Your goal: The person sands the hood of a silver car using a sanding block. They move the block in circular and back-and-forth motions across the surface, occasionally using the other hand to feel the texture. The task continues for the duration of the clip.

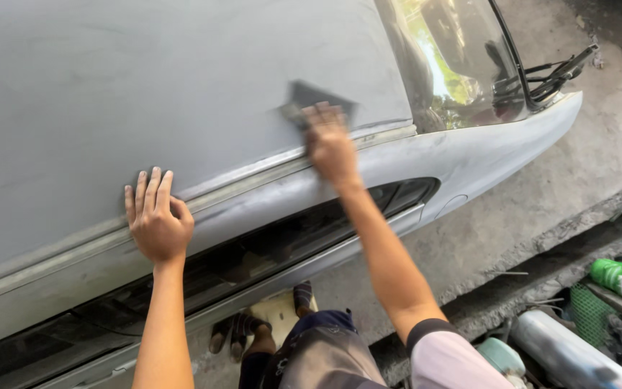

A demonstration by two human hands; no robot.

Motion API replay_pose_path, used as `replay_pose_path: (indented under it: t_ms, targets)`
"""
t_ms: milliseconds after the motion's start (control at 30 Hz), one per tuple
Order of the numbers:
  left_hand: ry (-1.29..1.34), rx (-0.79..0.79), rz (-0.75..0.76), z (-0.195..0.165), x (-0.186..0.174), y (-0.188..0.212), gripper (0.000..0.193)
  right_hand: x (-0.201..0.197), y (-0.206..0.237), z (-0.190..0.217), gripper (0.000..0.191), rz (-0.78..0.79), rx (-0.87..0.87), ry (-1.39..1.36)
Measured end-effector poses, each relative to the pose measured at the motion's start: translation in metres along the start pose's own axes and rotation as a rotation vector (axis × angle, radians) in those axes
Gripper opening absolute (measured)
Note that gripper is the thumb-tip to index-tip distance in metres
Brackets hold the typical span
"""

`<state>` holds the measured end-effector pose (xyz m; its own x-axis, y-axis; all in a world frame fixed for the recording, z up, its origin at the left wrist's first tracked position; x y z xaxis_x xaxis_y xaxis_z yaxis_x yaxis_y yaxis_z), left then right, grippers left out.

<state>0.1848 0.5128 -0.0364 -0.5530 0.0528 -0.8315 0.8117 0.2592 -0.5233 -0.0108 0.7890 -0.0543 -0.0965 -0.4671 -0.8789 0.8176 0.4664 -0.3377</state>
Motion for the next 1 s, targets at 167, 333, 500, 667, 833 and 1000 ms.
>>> replay_pose_path:
  t_ms: [167, 333, 500, 667, 833, 1000]
  targets:
    - [0.021, -0.019, 0.006, -0.001, -0.001, -0.002, 0.038, 0.004, 0.043, 0.039, 0.042, 0.003, 0.0, -0.053]
    - [0.023, 0.008, 0.008, -0.002, -0.004, 0.0, 0.036, 0.046, 0.027, 0.115, 0.047, 0.121, -0.299, -0.115]
    - [0.035, -0.017, 0.009, 0.001, -0.001, 0.001, 0.037, -0.011, 0.01, -0.006, 0.044, 0.008, 0.091, -0.057]
    - [0.029, -0.024, 0.017, 0.0, -0.002, -0.003, 0.035, 0.023, 0.048, 0.097, 0.047, 0.065, -0.196, -0.072]
    - [0.024, -0.004, 0.004, -0.001, -0.006, -0.003, 0.036, 0.026, -0.007, 0.07, 0.041, 0.025, -0.166, -0.044]
    - [0.027, -0.025, 0.002, -0.001, -0.005, -0.003, 0.034, -0.017, 0.015, 0.022, 0.043, -0.081, 0.031, 0.05]
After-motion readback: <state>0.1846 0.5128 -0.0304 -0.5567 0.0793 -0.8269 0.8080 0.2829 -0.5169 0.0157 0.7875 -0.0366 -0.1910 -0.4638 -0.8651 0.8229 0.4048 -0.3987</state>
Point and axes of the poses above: each hand's wrist, its own y-axis away from the middle knuckle, its own x-axis out of the palm, z = x × y, the point moved 6 cm from there along -y, towards the middle knuckle, and after that the axes turned 6 degrees about z, right-handed, at the moved point
